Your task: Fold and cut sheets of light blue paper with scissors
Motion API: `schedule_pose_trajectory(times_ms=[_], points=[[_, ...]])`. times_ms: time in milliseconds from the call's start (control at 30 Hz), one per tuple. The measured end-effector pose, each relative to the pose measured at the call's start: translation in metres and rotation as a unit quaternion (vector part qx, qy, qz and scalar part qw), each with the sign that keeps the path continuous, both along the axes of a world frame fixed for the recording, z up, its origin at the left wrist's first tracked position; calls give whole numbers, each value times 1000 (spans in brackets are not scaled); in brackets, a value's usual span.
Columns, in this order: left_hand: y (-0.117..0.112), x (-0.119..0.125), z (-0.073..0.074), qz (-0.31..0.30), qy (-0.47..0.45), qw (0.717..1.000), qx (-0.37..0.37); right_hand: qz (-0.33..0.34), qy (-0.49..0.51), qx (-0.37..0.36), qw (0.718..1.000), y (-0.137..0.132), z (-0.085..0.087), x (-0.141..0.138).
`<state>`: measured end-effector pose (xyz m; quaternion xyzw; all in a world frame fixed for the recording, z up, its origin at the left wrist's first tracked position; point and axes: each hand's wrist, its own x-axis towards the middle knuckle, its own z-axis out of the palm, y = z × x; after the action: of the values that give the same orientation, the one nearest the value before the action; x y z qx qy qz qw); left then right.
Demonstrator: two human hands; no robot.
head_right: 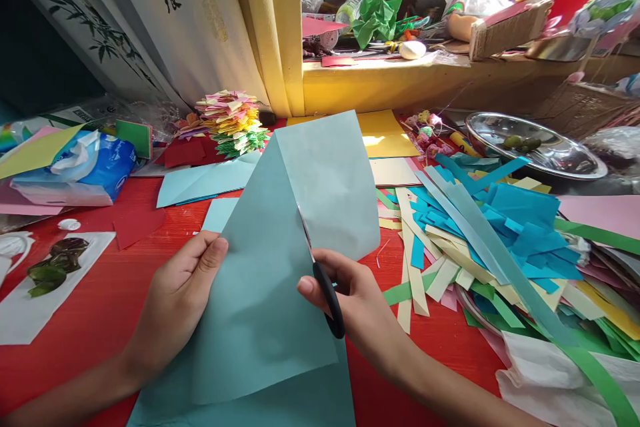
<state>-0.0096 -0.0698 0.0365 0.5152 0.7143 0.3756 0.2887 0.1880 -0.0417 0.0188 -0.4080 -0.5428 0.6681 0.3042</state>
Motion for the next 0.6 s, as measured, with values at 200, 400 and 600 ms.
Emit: schedule_pose_trajectory(times_ms=[200, 400, 600], points=[[-1, 0, -2, -4, -24, 1000, -9, 3, 12, -33, 999, 2, 3, -2], [-3, 2, -2, -24, -38, 998, -34, -34, 20, -41, 998, 2, 8, -3], [-6, 3, -3, -24, -41, 998, -35, -31, 25, -59, 997, 2, 12, -3]])
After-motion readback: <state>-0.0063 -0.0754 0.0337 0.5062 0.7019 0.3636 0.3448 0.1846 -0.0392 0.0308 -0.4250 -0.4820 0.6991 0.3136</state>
